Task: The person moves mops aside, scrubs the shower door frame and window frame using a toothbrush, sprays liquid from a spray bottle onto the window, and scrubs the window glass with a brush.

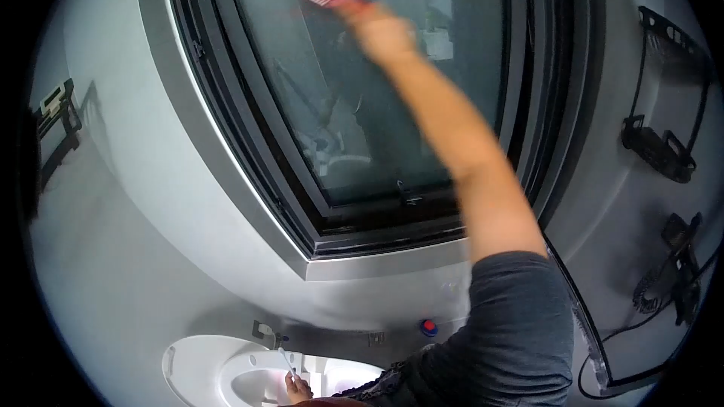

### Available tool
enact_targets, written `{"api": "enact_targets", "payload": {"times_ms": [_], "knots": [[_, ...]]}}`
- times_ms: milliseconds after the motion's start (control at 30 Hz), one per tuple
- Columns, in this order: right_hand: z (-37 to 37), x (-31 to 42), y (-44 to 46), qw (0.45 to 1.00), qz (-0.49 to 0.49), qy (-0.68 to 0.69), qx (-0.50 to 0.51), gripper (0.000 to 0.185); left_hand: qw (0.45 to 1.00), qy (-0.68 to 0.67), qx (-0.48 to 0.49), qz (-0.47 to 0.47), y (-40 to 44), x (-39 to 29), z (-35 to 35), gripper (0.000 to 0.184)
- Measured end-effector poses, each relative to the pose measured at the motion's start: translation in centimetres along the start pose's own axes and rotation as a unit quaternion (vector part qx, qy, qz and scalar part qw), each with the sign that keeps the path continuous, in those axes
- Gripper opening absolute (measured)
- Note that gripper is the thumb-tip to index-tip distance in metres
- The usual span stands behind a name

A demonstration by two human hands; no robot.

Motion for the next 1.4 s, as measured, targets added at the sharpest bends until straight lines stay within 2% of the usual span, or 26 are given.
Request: {"api": "enact_targets", "payload": {"times_ms": [33, 67, 100, 167, 233, 267, 300, 333, 500, 533, 600, 633, 667, 700, 733, 767, 867, 967, 1067, 1133, 1200, 1267, 1300, 1333, 1367, 1400], "knots": [[-5.6, -3.1, -0.7, 0.998, 0.033, -0.024, 0.057, 0.035, 0.994, -0.06, 0.013, -0.087, -0.6, 1.6, -0.5, 0.038], [-0.3, -12.9, 1.6, 0.959, 0.244, 0.14, 0.036, 0.033, 0.977, -0.122, 0.022, -0.174, -1.0, 3.1, -0.8, 0.038], [-7.0, -11.6, -1.4, 0.875, 0.351, 0.32, -0.091, 0.055, 0.987, -0.091, -0.006, -0.133, -1.1, 3.2, -1.5, 0.038], [-3.5, -9.5, -0.2, 0.887, 0.356, 0.289, -0.054, 0.046, 0.996, -0.017, -0.07, -0.059, -1.0, -0.6, -3.8, 0.038], [-3.3, 0.0, 0.3, 0.967, 0.213, 0.101, -0.097, 0.044, 0.995, 0.034, -0.089, 0.004, 1.4, -2.9, -4.0, 0.038], [1.0, 3.9, 1.5, 0.982, 0.158, 0.101, -0.029, 0.047, 0.957, -0.249, -0.051, -0.143, 3.6, -0.8, -1.5, 0.023], [5.3, 7.8, 2.7, 0.988, 0.101, 0.107, 0.037, 0.05, 0.947, -0.288, -0.031, -0.141, 4.8, -3.1, -1.3, 0.022], [-0.8, 13.1, -0.3, 0.978, 0.003, 0.155, 0.141, 0.068, 0.934, -0.328, -0.01, -0.139, 6.0, -5.8, -1.1, 0.021], [-2.3, -2.7, -1.2, 0.999, 0.033, 0.013, -0.004, 0.061, 0.939, -0.313, 0.002, -0.143, 4.6, -2.6, 0.1, 0.02], [0.0, -11.5, -1.7, 0.913, 0.315, 0.255, 0.035, 0.056, 0.955, -0.258, -0.008, -0.148, 3.5, -0.2, 0.0, 0.02], [-1.0, -9.6, -3.9, 0.899, 0.328, 0.289, 0.02, 0.054, 0.992, -0.111, -0.055, -0.025, 2.2, -1.2, -1.6, 0.036], [-1.6, -7.9, -5.3, 0.883, 0.34, 0.323, 0.002, 0.053, 0.955, -0.234, -0.003, -0.183, 3.7, -1.9, -1.7, 0.021], [-1.8, -6.3, -6.1, 0.865, 0.353, 0.357, -0.019, 0.051, 0.964, -0.241, -0.02, -0.11, 5.7, -0.8, -0.5, 0.022], [1.1, -2.2, -6.9, 0.966, 0.208, 0.133, -0.073, 0.065, 0.974, -0.223, 0.001, -0.039, 6.9, -6.3, -1.3, 0.021], [4.3, 0.7, -7.4, 0.946, 0.253, 0.197, 0.059, 0.051, 0.943, -0.325, 0.051, -0.049, 8.8, -7.7, -0.7, 0.018], [3.8, -0.1, -7.9, 0.947, 0.253, 0.192, 0.054, 0.051, 0.933, -0.351, 0.046, -0.064, 9.7, -11.6, -1.0, 0.018], [2.3, -2.6, -11.0, 0.976, 0.087, 0.083, 0.18, 0.046, 0.95, -0.31, 0.047, -0.003, 9.8, -12.4, -2.8, 0.022], [0.3, -13.4, -10.4, 0.948, 0.26, 0.176, 0.046, 0.049, 0.95, -0.295, 0.01, -0.103, 6.8, -4.6, -3.8, 0.028], [2.2, -8.9, -10.7, 0.953, 0.264, 0.147, -0.02, 0.056, 0.945, -0.3, 0.037, -0.121, 6.6, -6.8, -1.3, 0.027], [9.3, -0.5, -14.0, 0.965, 0.098, 0.194, 0.148, 0.061, 0.925, -0.363, 0.088, -0.067, 8.0, -11.7, 0.5, 0.023], [7.6, 0.0, -15.1, 0.958, -0.001, 0.15, 0.246, 0.066, 0.918, -0.375, 0.109, -0.069, 8.1, -14.3, -0.1, 0.024], [2.4, -1.1, -11.7, 0.947, 0.05, 0.08, 0.309, 0.074, 0.94, -0.329, 0.048, -0.077, 7.0, -9.2, -1.2, 0.028], [1.1, -4.5, -8.4, 0.98, 0.042, 0.022, 0.195, 0.061, 0.974, -0.225, 0.006, -0.022, 6.5, -7.4, -2.7, 0.03], [-0.2, -7.8, -5.3, 0.995, 0.046, -0.038, 0.078, 0.048, 0.952, -0.274, -0.009, -0.135, 5.2, -5.2, -3.3, 0.031], [-2.2, -8.3, -2.1, 0.992, 0.113, 0.001, -0.058, 0.04, 0.95, -0.281, -0.029, -0.131, 5.0, -4.6, -3.1, 0.031], [-3.7, -5.7, -0.9, 0.991, 0.043, -0.024, -0.124, 0.037, 0.95, -0.283, -0.05, -0.126, 4.9, -4.9, -3.3, 0.03]]}}
Point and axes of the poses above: each hand's wrist, its own y-axis towards the middle knuckle, its own z-axis out of the palm, x = y × z, the point moved 2 cm from there along y, towards the middle knuckle, and after that the axes turned 2 degrees about x, right-handed, at the moved point
